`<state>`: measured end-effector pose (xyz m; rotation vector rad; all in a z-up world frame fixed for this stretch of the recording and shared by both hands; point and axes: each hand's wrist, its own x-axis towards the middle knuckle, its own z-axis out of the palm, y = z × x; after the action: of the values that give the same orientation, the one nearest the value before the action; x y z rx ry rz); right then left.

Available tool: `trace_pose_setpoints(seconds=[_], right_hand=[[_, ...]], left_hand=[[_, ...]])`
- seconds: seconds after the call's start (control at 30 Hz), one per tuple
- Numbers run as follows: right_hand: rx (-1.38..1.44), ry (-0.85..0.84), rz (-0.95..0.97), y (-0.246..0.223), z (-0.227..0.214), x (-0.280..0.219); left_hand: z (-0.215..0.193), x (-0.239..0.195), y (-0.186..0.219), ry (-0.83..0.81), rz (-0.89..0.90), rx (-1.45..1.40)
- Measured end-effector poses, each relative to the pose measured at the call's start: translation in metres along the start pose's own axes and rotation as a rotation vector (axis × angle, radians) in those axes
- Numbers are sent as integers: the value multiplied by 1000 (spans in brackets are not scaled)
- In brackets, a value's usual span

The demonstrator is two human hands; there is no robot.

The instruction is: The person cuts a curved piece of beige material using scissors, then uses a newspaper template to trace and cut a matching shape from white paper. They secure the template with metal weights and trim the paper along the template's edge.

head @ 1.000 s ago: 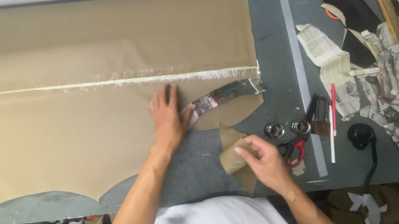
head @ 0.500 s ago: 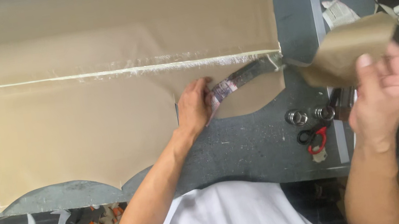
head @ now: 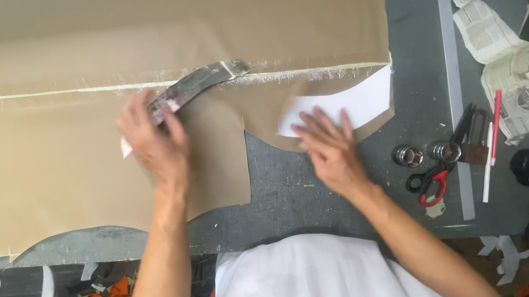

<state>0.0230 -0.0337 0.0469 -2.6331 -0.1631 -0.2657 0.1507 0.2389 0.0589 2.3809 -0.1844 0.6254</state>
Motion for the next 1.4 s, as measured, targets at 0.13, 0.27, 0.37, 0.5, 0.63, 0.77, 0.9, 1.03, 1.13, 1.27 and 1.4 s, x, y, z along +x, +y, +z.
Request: trace_pose_setpoints(seconds=[0.13, 0.27, 0.37, 0.5, 0.63, 0.77, 0.9, 1.03, 1.13, 1.27, 1.4], right_hand=[[40, -80, 15, 8, 25, -17], [-8, -29, 67, 27, 12, -25], [-30, -30, 98, 34, 4, -25], [-51, -42, 115, 32, 2, -33], [-45, -33, 122, 28, 4, -38], [-29, -35, 122, 29, 0, -40], [-17, -40, 114, 32, -2, -40], [-8, -40, 105, 34, -2, -39], [-10, -48, 100, 34, -1, -40], [-4, -50, 95, 36, -4, -41], [-12, -67, 95, 36, -4, -40]], left_hand=[[11, -53, 54, -344, 140, -302], [44, -77, 85, -502, 325, -336], [62, -80, 85, -579, 371, -222], [66, -88, 78, -623, 433, -187], [63, -94, 76, -645, 446, -163], [62, -96, 78, -637, 439, -160], [59, -96, 70, -606, 361, -195], [53, -87, 48, -496, 240, -142], [41, -82, 29, -464, 168, -122], [31, -80, 19, -480, 158, -159], [26, -80, 20, -494, 253, -69]])
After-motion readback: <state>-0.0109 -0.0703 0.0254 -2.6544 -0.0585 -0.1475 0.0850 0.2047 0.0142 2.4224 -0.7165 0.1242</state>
